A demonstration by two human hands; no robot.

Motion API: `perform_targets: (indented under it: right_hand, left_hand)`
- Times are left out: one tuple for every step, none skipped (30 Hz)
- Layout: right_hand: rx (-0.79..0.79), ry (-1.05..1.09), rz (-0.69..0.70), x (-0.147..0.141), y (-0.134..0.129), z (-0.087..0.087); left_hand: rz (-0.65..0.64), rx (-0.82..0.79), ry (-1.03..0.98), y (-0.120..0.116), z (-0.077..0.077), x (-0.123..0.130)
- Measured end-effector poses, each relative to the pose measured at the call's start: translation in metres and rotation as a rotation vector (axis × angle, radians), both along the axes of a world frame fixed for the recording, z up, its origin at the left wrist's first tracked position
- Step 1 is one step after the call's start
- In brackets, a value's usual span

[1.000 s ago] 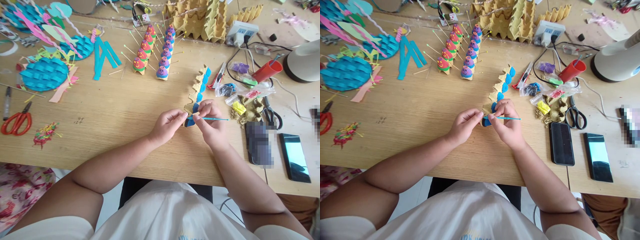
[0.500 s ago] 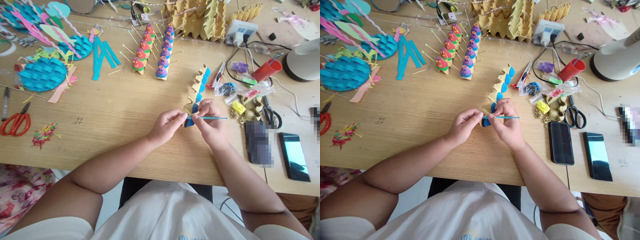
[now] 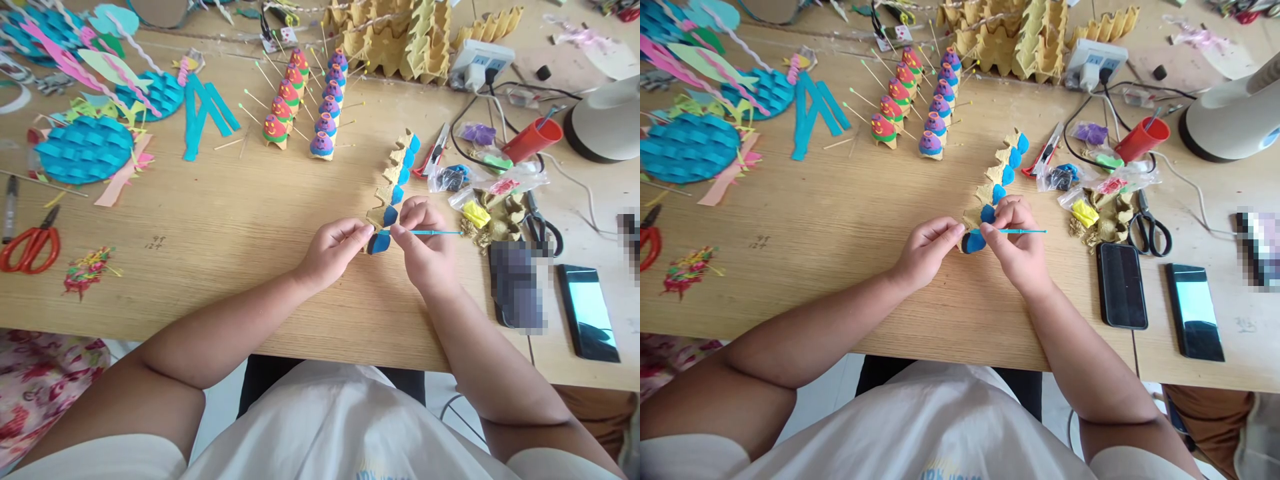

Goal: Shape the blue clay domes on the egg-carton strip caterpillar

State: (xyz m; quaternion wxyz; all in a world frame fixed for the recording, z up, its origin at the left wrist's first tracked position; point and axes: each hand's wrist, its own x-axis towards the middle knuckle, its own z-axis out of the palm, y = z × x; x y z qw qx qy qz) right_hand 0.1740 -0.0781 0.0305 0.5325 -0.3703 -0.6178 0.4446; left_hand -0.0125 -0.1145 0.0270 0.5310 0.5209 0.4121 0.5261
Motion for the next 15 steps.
perform_targets:
  right_hand:
    - [0.01, -0.014, 0.005, 0.0001, 0.0, -0.0001]
    - [0.021, -0.029, 0.009, 0.0002, -0.0001, -0.0002]
    - [0.03, -0.043, 0.012, 0.0002, -0.0002, -0.0002]
    - [0.037, -0.057, 0.012, 0.0002, -0.0003, -0.0003]
    - [0.041, -0.069, 0.01, 0.0002, -0.0003, -0.0005]
    - [0.042, -0.078, 0.007, 0.0001, -0.0003, -0.0006]
    - [0.042, -0.083, 0.004, 0.0001, -0.0002, -0.0007]
    - [0.04, -0.083, 0.0, 0.0, -0.0001, -0.0007]
    - [0.037, -0.082, -0.002, -0.0001, 0.0, -0.0007]
    - [0.033, -0.082, -0.002, -0.0003, 0.0001, -0.0006]
    - [0.03, -0.083, -0.002, -0.0004, 0.0002, -0.0005]
    - [0.027, -0.086, -0.003, -0.0005, 0.0002, -0.0004]
    - [0.024, -0.089, -0.002, -0.0005, 0.0004, -0.0004]
    - [0.02, -0.09, -0.001, -0.0006, 0.0006, -0.0006]
    - [0.015, -0.085, 0.003, -0.0006, 0.001, -0.001]
  left_hand:
    - [-0.001, 0.001, -0.002, 0.0001, 0.0001, 0.0002]
    - [-0.002, 0.004, -0.004, 0.0002, 0.0, 0.0002]
    - [-0.004, 0.007, -0.005, 0.0002, -0.0002, 0.0002]
    - [-0.004, 0.011, -0.005, 0.0002, -0.0005, 0.0]
    - [-0.006, 0.014, -0.004, 0.0002, -0.0008, -0.0003]
    - [-0.006, 0.016, -0.002, 0.0002, -0.0011, -0.0005]
    - [-0.007, 0.017, -0.001, 0.0002, -0.0014, -0.0008]
    - [-0.008, 0.016, -0.001, 0.0001, -0.0015, -0.001]
    - [-0.009, 0.014, 0.0, 0.0, -0.0016, -0.0012]
    - [-0.01, 0.011, 0.001, -0.0001, -0.0014, -0.0012]
    - [-0.009, 0.008, 0.002, -0.0002, -0.0011, -0.0011]
    - [-0.008, 0.006, 0.004, -0.0002, -0.0007, -0.0009]
    - [-0.007, 0.006, 0.003, -0.0003, -0.0002, -0.0007]
    - [-0.007, 0.006, 0.002, -0.0003, 0.0003, -0.0005]
    - [-0.006, 0.007, 0.0, -0.0003, 0.0007, -0.0004]
